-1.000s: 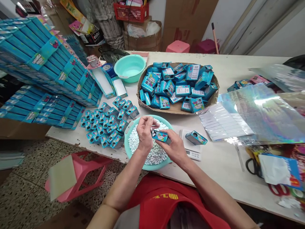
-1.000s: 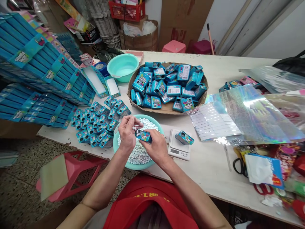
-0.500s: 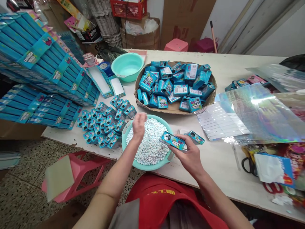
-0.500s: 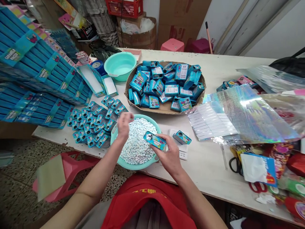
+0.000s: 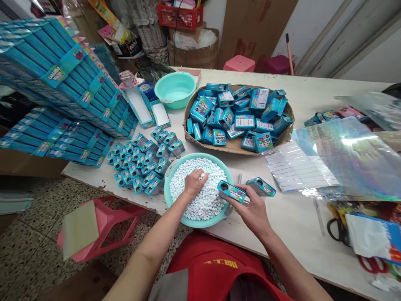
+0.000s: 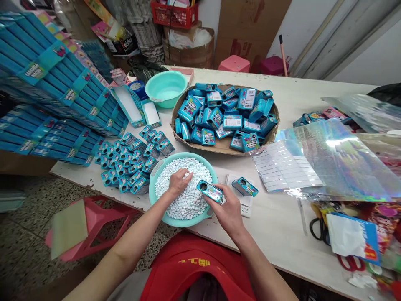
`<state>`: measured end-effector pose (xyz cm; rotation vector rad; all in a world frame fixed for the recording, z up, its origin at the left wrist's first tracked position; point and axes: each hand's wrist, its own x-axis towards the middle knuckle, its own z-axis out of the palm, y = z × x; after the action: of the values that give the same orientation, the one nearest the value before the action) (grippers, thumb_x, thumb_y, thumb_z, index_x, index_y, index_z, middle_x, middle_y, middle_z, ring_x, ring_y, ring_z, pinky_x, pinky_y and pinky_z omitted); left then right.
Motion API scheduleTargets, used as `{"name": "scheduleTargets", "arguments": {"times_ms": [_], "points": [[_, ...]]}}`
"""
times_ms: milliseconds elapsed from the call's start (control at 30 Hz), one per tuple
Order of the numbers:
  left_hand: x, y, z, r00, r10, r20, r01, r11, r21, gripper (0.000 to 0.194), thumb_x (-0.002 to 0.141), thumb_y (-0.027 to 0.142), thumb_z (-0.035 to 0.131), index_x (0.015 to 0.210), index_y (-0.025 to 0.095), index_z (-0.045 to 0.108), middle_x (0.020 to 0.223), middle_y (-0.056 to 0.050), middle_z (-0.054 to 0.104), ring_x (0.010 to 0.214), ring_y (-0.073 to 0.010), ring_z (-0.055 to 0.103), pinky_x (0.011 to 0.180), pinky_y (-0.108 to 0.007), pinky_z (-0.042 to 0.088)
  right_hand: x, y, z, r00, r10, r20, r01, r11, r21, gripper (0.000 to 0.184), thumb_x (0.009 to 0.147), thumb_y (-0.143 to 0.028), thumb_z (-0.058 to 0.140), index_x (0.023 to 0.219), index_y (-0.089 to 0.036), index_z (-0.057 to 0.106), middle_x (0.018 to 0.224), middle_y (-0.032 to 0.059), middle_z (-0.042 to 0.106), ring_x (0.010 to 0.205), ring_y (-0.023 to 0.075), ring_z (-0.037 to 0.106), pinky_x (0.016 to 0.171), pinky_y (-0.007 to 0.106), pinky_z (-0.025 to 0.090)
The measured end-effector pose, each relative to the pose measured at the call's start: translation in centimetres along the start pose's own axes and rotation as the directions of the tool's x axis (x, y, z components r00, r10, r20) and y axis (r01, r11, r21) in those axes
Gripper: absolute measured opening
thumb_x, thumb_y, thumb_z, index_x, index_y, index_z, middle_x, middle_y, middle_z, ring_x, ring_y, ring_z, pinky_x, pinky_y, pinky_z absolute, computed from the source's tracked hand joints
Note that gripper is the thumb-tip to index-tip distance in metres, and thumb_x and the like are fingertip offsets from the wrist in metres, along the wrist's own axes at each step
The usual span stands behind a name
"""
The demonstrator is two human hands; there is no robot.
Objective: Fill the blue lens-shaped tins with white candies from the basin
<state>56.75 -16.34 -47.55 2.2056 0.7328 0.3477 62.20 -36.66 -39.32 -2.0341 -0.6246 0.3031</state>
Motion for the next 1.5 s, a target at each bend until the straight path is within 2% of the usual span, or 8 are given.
{"name": "scheduleTargets", "arguments": {"times_ms": [100,200,300,433,633,1033,1233,1500], "points": [[-0.1,0.7,-0.6,0.976,-0.204,-0.081,0.159,0.913,-0.377,0.024,0.071,0.038,0.065,0.058,0.02,0.056,0.057,0.003,0.049,0.058,-0.0115,0.047,0.057,-0.021,0.038,0.6,-0.5,0.6,0.999,-0.035,0.028,0.036,0.999,-0.028,0.029,0.078,-0.041,0.066,0.098,-0.021,0.061,0.092,0.0052,0.069,0.083,0.0231,0.065,0.073,0.036,0.051],[-0.1,2.9,-2.3,0.916,-0.4,0.044,0.308,0.628,-0.714,0.031,0.068,0.044,0.066,0.058,0.018,0.053,0.052,0.004,0.046,0.044,-0.0078,0.04,0.042,-0.019,0.03,1.2,-0.9,1.1,0.995,-0.093,0.043,0.096,0.993,-0.072,0.027,0.078,-0.039,0.064,0.098,-0.022,0.06,0.094,0.006,0.069,0.085,0.0241,0.065,0.073,0.036,0.051],[-0.2,5.9,-4.4,0.905,-0.411,0.108,0.27,0.361,-0.893,0.032,0.068,0.044,0.066,0.062,0.017,0.05,0.055,0.003,0.05,0.039,-0.0061,0.04,0.037,-0.019,0.025,1.7,-1.4,1.8,0.985,-0.152,0.076,0.161,0.978,-0.134,0.025,0.078,-0.035,0.063,0.099,-0.023,0.059,0.095,0.0065,0.068,0.089,0.0255,0.064,0.074,0.037,0.05],[0.0,8.5,-5.8,0.924,-0.373,0.085,0.18,0.226,-0.957,0.029,0.07,0.041,0.064,0.064,0.018,0.048,0.056,0.003,0.051,0.043,-0.0079,0.048,0.041,-0.021,0.035,2.2,-3.0,3.4,0.967,-0.194,0.163,0.231,0.941,-0.246,0.024,0.077,-0.028,0.061,0.099,-0.021,0.058,0.096,0.0076,0.068,0.089,0.0266,0.064,0.072,0.037,0.048],[0.4,9.4,-5.6,0.885,-0.461,-0.066,0.064,0.261,-0.963,0.028,0.069,0.036,0.065,0.063,0.019,0.044,0.052,0.006,0.047,0.045,-0.0089,0.051,0.048,-0.022,0.041,3.1,-4.7,4.7,0.951,-0.255,0.173,0.298,0.904,-0.307,0.021,0.076,-0.02,0.059,0.097,-0.02,0.058,0.092,0.0078,0.068,0.089,0.0266,0.062,0.073,0.036,0.044],[1.0,9.9,-5.7,0.867,-0.478,-0.142,0.042,0.353,-0.935,0.024,0.071,0.036,0.067,0.071,0.018,0.051,0.051,0.006,0.052,0.046,-0.0095,0.052,0.052,-0.023,0.044,3.8,-4.3,4.4,0.958,-0.246,0.144,0.272,0.941,-0.202,0.021,0.077,-0.025,0.063,0.098,-0.021,0.058,0.094,0.0066,0.068,0.092,0.0261,0.063,0.074,0.036,0.043],[1.4,9.8,-5.4,0.855,-0.496,-0.152,0.052,0.374,-0.926,0.031,0.068,0.041,0.071,0.076,0.018,0.052,0.054,0.006,0.051,0.047,-0.0081,0.052,0.05,-0.021,0.043,3.9,-4.4,4.3,0.964,-0.228,0.137,0.251,0.951,-0.181,0.024,0.078,-0.028,0.065,0.099,-0.021,0.058,0.095,0.0076,0.068,0.092,0.0264,0.063,0.075,0.036,0.045],[1.4,10.2,-5.1,0.883,-0.446,-0.148,0.048,0.399,-0.916,0.033,0.068,0.042,0.073,0.072,0.017,0.051,0.052,0.006,0.049,0.046,-0.0072,0.049,0.048,-0.02,0.041,4.0,-4.6,4.4,0.962,-0.221,0.16,0.252,0.944,-0.213,0.024,0.076,-0.027,0.067,0.098,-0.019,0.059,0.093,0.0079,0.067,0.09,0.0262,0.062,0.074,0.035,0.044]]}}
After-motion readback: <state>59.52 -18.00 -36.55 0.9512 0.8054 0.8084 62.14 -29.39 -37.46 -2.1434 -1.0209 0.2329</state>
